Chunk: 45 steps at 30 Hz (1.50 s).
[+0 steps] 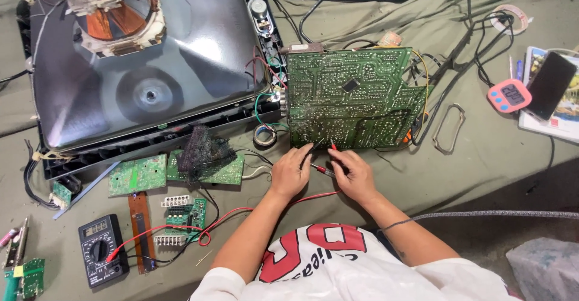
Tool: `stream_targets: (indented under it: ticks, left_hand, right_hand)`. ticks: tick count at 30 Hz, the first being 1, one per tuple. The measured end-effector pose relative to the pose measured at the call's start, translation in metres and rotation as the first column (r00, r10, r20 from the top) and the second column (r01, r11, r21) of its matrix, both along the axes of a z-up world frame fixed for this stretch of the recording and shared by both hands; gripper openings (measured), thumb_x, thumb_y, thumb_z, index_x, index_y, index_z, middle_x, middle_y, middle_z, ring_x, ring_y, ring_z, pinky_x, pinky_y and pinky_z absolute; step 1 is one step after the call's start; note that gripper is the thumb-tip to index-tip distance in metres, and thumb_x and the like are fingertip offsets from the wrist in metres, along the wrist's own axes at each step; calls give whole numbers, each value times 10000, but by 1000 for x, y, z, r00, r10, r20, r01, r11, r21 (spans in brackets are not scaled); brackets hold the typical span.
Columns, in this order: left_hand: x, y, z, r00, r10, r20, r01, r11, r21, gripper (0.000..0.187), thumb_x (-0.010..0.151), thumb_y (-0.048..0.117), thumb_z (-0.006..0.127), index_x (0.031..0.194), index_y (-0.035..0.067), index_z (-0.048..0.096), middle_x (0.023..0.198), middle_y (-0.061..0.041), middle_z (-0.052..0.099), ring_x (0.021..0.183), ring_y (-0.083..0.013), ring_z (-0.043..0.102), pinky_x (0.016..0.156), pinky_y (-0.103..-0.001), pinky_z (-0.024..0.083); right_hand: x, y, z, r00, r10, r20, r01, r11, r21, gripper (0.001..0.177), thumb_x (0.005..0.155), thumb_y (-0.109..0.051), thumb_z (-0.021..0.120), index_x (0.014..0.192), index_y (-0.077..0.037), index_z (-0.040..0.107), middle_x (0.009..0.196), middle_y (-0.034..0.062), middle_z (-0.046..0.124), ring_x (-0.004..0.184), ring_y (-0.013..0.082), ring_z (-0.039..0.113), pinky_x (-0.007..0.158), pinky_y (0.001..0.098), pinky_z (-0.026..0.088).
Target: Using a multimeter probe to test various points on a circuit board for diagnostic purposes.
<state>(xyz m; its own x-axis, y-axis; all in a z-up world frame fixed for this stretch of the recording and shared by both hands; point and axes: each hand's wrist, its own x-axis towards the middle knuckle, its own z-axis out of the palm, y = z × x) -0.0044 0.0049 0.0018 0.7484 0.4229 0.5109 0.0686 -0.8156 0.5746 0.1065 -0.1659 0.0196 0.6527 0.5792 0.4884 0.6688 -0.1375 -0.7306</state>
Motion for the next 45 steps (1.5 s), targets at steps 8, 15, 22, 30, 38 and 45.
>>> stream_targets:
  ticks: [8, 15, 22, 30, 38, 45]
  left_hand:
    - [2, 1, -3, 999, -11, 51, 8, 998, 55, 285, 983, 244, 621, 1245, 234, 732, 823, -34, 654, 761, -261, 716, 694, -354, 601]
    - [4, 0, -7, 999, 15, 45, -17, 998, 60, 294, 980, 251, 626, 1255, 246, 733, 844, -26, 664, 780, -252, 712, 702, -356, 592]
    - [3, -2, -2, 1000, 10, 22, -11, 1000, 23, 295, 991, 239, 616, 1265, 246, 725, 848, -23, 668, 784, -254, 713, 691, -364, 594]
    - [4, -1, -5, 1000, 29, -4, -28, 999, 46, 289, 1002, 276, 603, 1268, 265, 716, 860, -2, 669, 803, -236, 717, 691, -352, 600]
    - [-2, -3, 7, 1000, -15, 9, 16, 998, -67, 307, 1047, 216, 546, 1330, 203, 664, 889, -59, 664, 791, -284, 709, 669, -397, 609]
    - [-4, -3, -1, 998, 26, 55, -24, 999, -41, 291, 1029, 240, 592, 1305, 192, 668, 903, -38, 678, 786, -276, 721, 633, -386, 614]
  right_hand:
    - [-1, 2, 2, 1000, 12, -15, -12, 1000, 27, 299, 891, -54, 724, 1168, -138, 800, 904, 95, 749, 825, 321, 740, 752, 394, 584]
    - [2, 0, -5, 1000, 5, -7, -5, 1000, 28, 300, 897, -51, 717, 1174, -135, 793, 918, 101, 747, 842, 324, 740, 765, 393, 585]
    - [0, 0, -1, 1000, 5, 5, -5, 1000, 30, 278, 892, -68, 727, 1153, -139, 792, 909, 100, 744, 831, 329, 740, 746, 396, 586]
    - [1, -1, -2, 1000, 17, -4, -17, 999, 41, 280, 887, -58, 724, 1146, -138, 795, 898, 92, 743, 828, 320, 740, 742, 388, 587]
    - [2, 1, 1, 999, 39, 13, -39, 998, 54, 312, 885, -27, 711, 1165, -130, 802, 890, 84, 740, 807, 309, 736, 736, 378, 583]
    - [5, -2, -8, 997, 67, 31, -69, 995, 72, 332, 898, 29, 694, 1187, -98, 794, 914, 120, 728, 819, 326, 729, 728, 398, 577]
